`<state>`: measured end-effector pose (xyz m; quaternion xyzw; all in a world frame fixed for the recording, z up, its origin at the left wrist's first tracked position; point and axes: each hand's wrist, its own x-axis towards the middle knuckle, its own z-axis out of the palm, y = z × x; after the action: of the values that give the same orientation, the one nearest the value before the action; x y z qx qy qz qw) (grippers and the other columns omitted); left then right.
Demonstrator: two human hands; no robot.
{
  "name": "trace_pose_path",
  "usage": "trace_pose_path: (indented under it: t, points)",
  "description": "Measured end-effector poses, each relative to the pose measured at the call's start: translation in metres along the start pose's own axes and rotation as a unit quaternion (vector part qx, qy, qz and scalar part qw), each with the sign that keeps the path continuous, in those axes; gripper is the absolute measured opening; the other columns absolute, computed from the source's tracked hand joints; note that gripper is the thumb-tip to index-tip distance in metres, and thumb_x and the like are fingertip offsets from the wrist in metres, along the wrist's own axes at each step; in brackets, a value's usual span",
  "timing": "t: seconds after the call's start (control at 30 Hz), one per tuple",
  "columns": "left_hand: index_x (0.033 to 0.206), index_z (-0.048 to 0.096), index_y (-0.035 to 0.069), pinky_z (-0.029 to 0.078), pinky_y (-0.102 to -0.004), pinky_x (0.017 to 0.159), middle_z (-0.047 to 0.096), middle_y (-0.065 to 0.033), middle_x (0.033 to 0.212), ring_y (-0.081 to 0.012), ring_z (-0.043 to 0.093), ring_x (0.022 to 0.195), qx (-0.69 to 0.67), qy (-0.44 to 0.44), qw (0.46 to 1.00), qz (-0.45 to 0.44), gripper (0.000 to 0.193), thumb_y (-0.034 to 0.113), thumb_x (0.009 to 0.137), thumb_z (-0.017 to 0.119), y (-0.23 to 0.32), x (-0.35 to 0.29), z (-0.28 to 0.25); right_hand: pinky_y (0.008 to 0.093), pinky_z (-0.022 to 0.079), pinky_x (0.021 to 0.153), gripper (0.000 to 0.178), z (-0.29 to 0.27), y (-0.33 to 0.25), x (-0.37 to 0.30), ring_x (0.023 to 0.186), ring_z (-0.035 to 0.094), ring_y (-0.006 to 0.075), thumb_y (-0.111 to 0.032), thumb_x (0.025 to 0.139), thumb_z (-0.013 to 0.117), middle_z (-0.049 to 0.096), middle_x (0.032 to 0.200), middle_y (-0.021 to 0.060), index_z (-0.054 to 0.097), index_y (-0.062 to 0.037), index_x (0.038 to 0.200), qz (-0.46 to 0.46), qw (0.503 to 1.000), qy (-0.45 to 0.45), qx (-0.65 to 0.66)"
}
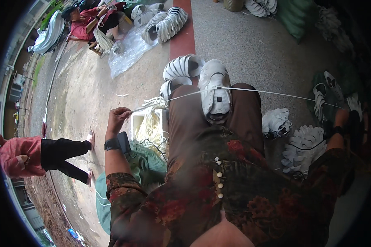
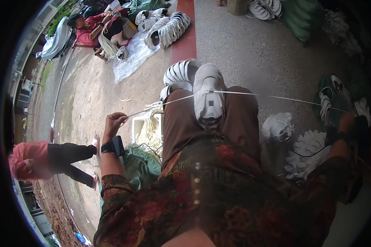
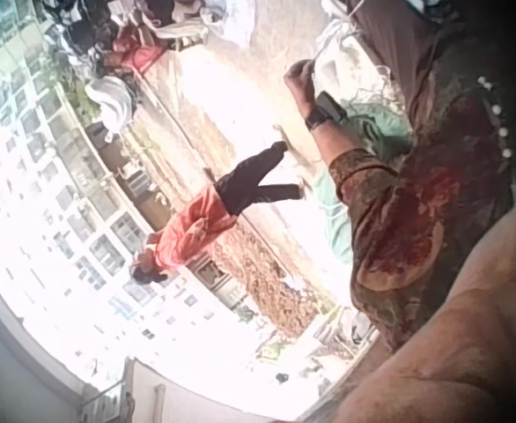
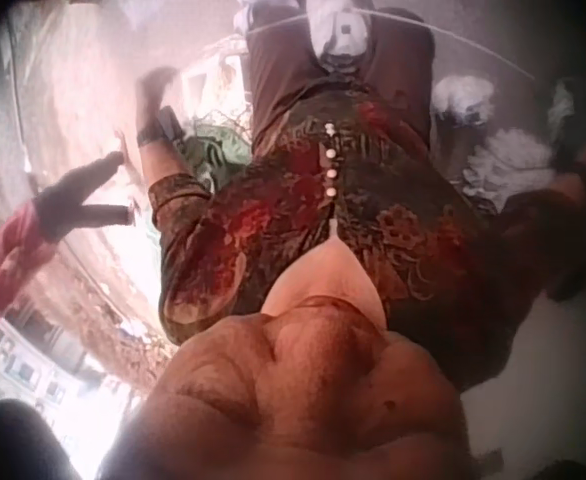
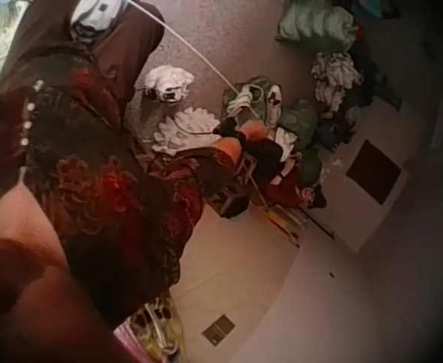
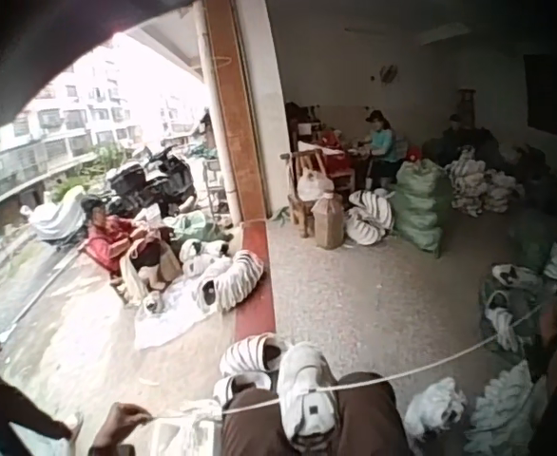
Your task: The person sits on the ground and threads white shoelaces through the eyelets of a white sneaker. They pull the laces tight and arrange them, working on one shoe at a time. The person handles the shoe and laces by hand without using any tools.
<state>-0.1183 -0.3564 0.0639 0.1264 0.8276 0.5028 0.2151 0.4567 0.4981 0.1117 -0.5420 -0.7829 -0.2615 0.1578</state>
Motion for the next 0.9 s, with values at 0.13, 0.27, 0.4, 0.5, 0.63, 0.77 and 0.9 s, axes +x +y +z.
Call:
trace_pose_path:
  t: [0.13, 0.27, 0.4, 0.5, 0.63, 0.77, 0.9]
  points:
    - [0.085, 0.068, 0.0, 0.042, -0.0224, 0.056, 0.062, -0.0006, 0.07, -0.0081, 0.052, 0.061, 0.076, 0.015, 0.997, -0.028, 0.013, 0.012, 0.079, 0.07, -0.032, -0.022, -0.043, 0.0483, 0.046, 0.065, 0.026, 0.015, 0.021, -0.02, 0.078, 0.059, 0.0407, -0.02, 0.082, 0.05, 0.062, 0.081, 0.0217, 0.063, 0.0008, 0.074, -0.064, 0.997, 0.013, 0.035]
    - [0.082, 0.069, -0.001, 0.044, -0.0225, 0.057, 0.063, -0.0019, 0.068, -0.009, 0.054, 0.061, 0.085, 0.052, 0.993, -0.064, 0.011, 0.008, 0.077, 0.07, -0.061, -0.051, -0.081, 0.0484, 0.045, 0.065, 0.028, 0.045, 0.012, -0.037, 0.079, 0.058, 0.0416, -0.021, 0.083, 0.05, 0.062, 0.08, 0.0228, 0.063, 0.0012, 0.073, -0.098, 0.994, -0.024, -0.046]
    - [0.082, 0.07, 0.0, 0.044, -0.0228, 0.053, 0.063, -0.0015, 0.067, -0.0077, 0.056, 0.059, 0.162, 0.093, 0.976, -0.117, 0.011, 0.011, 0.078, 0.07, -0.088, -0.082, -0.115, 0.0473, 0.044, 0.059, 0.026, 0.07, -0.019, -0.05, 0.07, 0.059, 0.0393, -0.021, 0.084, 0.051, 0.061, 0.073, 0.021, 0.061, 0.0008, 0.073, -0.072, 0.996, -0.01, 0.048]
    - [0.08, 0.07, 0.0, 0.045, -0.0223, 0.052, 0.063, -0.0018, 0.065, -0.008, 0.057, 0.057, 0.214, 0.122, 0.961, -0.129, 0.011, 0.011, 0.077, 0.071, -0.114, -0.099, -0.131, 0.0392, 0.041, 0.049, 0.019, 0.058, -0.073, -0.06, 0.057, 0.056, 0.0278, -0.016, 0.083, 0.055, 0.058, 0.064, 0.0129, 0.058, -0.0029, 0.07, -0.054, 0.972, -0.112, 0.201]
    - [0.076, 0.071, -0.001, 0.046, -0.0249, 0.05, 0.064, -0.0065, 0.06, -0.0105, 0.058, 0.052, 0.272, 0.163, 0.922, -0.222, 0.017, 0.016, 0.072, 0.074, -0.15, -0.115, -0.131, 0.0253, 0.04, 0.042, 0.014, -0.02, -0.184, -0.094, 0.049, 0.052, 0.0114, -0.011, 0.08, 0.06, 0.053, 0.059, 0.002, 0.051, -0.0096, 0.07, 0.145, 0.676, -0.462, 0.556]
    - [0.069, 0.07, 0.001, 0.045, -0.0263, 0.046, 0.063, -0.0066, 0.058, -0.0116, 0.057, 0.048, 0.275, 0.111, 0.919, -0.259, 0.023, 0.023, 0.076, 0.07, -0.161, -0.104, -0.073, 0.0255, 0.048, 0.057, 0.01, -0.112, -0.31, -0.139, 0.059, 0.058, 0.0128, -0.008, 0.081, 0.059, 0.061, 0.069, 0.0071, 0.052, -0.0071, 0.074, -0.057, 0.483, -0.562, 0.669]
    - [0.082, 0.059, 0.006, 0.039, -0.0241, 0.042, 0.059, -0.0029, 0.064, -0.0111, 0.051, 0.047, -0.257, 0.043, 0.919, -0.296, 0.017, 0.022, 0.088, 0.06, -0.106, -0.057, 0.039, 0.0253, 0.045, 0.077, 0.014, -0.159, -0.417, -0.174, 0.09, 0.06, 0.0153, -0.002, 0.077, 0.06, 0.064, 0.08, 0.0085, 0.05, -0.0049, 0.067, -0.213, 0.469, -0.524, 0.678]
